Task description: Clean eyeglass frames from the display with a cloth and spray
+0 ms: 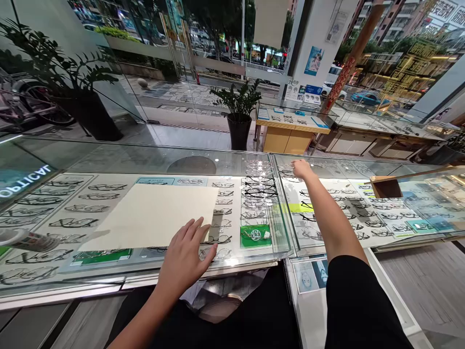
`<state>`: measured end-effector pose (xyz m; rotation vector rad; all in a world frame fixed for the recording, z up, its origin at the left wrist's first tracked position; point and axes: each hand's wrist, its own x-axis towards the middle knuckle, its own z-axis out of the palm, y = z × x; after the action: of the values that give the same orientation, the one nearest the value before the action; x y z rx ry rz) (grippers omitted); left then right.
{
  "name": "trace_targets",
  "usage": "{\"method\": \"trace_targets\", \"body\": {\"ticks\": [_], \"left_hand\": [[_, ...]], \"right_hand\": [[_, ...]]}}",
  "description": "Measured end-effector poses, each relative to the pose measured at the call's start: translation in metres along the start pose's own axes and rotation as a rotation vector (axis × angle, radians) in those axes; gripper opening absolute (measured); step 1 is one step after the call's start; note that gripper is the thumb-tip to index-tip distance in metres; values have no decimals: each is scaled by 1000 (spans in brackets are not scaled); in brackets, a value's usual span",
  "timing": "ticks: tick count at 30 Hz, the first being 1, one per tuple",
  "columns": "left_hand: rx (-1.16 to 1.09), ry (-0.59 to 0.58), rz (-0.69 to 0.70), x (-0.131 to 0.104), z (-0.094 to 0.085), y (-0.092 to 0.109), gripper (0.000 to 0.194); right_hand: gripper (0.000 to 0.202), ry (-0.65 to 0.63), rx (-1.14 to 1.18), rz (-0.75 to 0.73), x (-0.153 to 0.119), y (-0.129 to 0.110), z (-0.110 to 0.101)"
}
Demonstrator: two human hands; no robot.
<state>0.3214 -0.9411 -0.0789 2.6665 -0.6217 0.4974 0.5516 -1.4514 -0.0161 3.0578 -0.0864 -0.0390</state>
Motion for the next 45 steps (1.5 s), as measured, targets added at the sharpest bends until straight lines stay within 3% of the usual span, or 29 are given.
{"method": "trace_targets", "body": {"ticks": [6, 11, 22, 33, 40, 45], "left_hand": [[-2, -19, -5, 0, 1, 0, 46], [-1, -31, -2, 0, 2, -1, 48], [14, -12, 2, -1, 3, -1, 47], [29, -9, 4, -2, 4, -2, 48], [25, -18, 3, 0, 3, -1, 49], [20, -24, 9, -1, 3, -1, 50]], "right_hand": [[34, -4, -12, -13, -42, 12, -12], [35, -33, -50, -81, -67, 10, -5], [44, -8, -114, -69, -57, -5, 7], [51, -28, -123, -85, -70, -10, 27], [51, 8, -60, -87, -78, -3, 14], [40, 47, -24, -76, -122, 21, -4]]}}
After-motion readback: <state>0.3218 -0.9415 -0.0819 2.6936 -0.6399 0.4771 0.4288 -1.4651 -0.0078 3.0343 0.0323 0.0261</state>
